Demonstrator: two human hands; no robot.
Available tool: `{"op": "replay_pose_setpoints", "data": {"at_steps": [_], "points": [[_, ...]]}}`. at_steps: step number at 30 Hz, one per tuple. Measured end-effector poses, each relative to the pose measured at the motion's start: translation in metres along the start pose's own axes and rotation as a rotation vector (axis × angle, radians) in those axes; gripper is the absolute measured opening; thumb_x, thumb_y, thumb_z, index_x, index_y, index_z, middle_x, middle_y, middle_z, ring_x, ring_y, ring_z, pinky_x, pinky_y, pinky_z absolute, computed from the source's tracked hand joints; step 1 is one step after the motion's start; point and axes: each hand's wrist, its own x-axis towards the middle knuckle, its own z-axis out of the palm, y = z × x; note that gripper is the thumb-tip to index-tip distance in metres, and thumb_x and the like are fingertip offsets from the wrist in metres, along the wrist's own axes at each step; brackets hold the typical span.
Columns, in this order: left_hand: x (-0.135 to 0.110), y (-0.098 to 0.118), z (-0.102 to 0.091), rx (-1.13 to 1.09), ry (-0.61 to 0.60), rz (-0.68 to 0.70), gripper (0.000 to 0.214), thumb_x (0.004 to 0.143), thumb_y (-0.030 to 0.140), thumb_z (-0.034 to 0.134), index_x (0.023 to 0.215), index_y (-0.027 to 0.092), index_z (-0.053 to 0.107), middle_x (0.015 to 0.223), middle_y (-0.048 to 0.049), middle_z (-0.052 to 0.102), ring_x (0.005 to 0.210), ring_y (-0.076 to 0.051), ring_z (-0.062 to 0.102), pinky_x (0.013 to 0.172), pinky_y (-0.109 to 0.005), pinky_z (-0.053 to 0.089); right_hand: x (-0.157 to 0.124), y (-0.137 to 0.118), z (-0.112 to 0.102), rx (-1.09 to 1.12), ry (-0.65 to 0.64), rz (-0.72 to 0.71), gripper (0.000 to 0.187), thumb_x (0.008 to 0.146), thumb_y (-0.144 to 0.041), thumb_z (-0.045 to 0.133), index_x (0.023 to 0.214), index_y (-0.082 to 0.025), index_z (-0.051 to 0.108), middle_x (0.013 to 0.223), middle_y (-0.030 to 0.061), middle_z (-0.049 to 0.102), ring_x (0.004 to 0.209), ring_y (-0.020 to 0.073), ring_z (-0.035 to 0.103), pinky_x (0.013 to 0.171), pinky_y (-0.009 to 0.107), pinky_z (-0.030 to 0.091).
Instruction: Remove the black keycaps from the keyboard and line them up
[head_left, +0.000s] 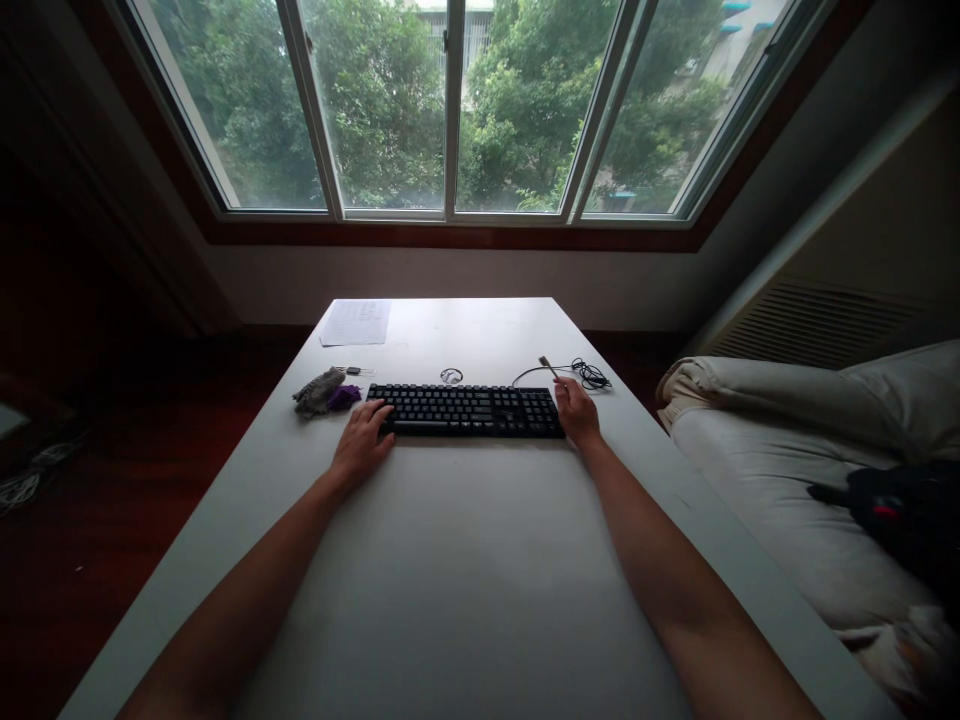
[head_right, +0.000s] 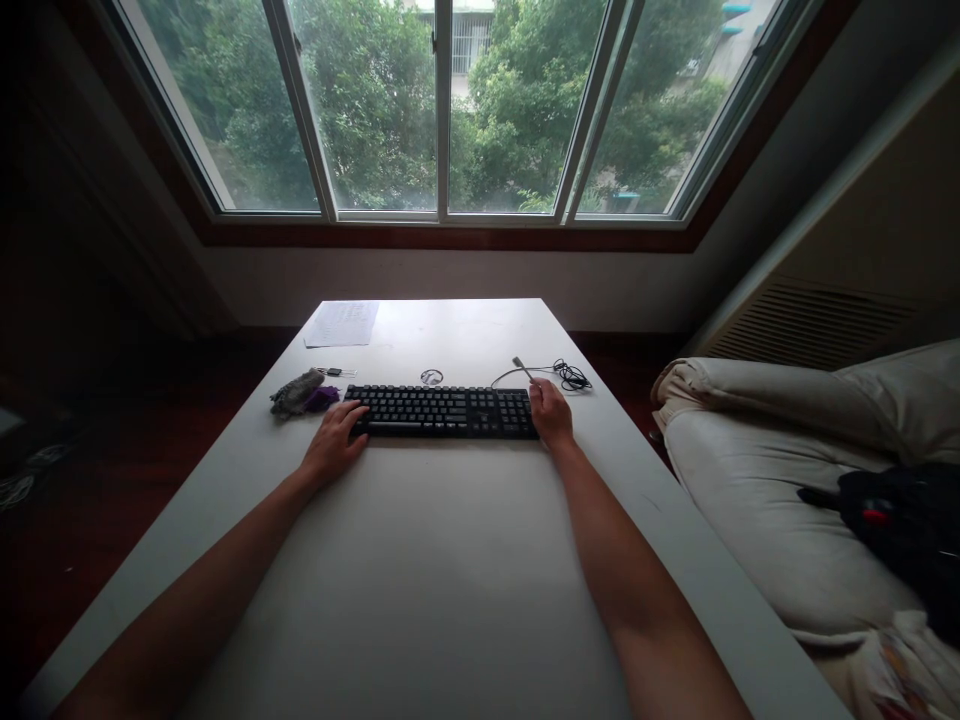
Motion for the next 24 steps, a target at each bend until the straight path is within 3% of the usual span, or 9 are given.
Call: {"op": "replay_pose_setpoints", "data": {"at_steps": [5,10,15,24], "points": [[0.0002,-0.0016,0.0012,-0.001,-0.007,0.002,0.052,0.088,0.029,0.058,0.139,0.024,0.052,0.149,-0.0091,0.046,0.140,-0.032,0.037,0.119,-0.052,0.034,-0.0006,-0.0006,-0.0011,0.010,-0.013,0.040,0.035,0.098,-0.046,0.035,0.113,-0.025,0.060,0.098,0.0085,0.068,0.086,0.0262,0.060,0.078,0.037,0.044],[0.0002,-0.0022,0.0014,0.005,-0.001,0.009,0.051,0.088,0.029,0.057,0.138,0.023,0.053,0.148,-0.0096,0.046,0.140,-0.032,0.037,0.119,-0.051,0.035,-0.0006,0.0004,0.0002,-0.023,-0.034,-0.037,0.033,0.097,-0.045,0.038,0.102,-0.024,0.064,0.101,0.0101,0.066,0.089,0.0259,0.060,0.080,0.037,0.045],[0.0009,-0.0001,-0.0004,-0.004,-0.001,0.007,0.052,0.086,0.028,0.058,0.138,0.024,0.053,0.147,-0.0095,0.047,0.139,-0.032,0.039,0.119,-0.053,0.035,-0.0004,0.0044,0.0017,-0.057,-0.100,-0.023,0.032,0.094,-0.048,0.046,0.094,-0.023,0.067,0.091,0.0094,0.066,0.081,0.0242,0.059,0.077,0.037,0.046],[0.0011,0.0002,-0.0001,-0.021,0.002,-0.004,0.051,0.087,0.028,0.058,0.138,0.025,0.054,0.147,-0.0087,0.047,0.140,-0.032,0.038,0.119,-0.052,0.035,-0.0013,0.0065,0.0028,-0.049,-0.094,-0.098,0.027,0.090,-0.033,0.051,0.107,-0.026,0.070,0.097,0.0083,0.064,0.086,0.0238,0.062,0.080,0.037,0.049]]}}
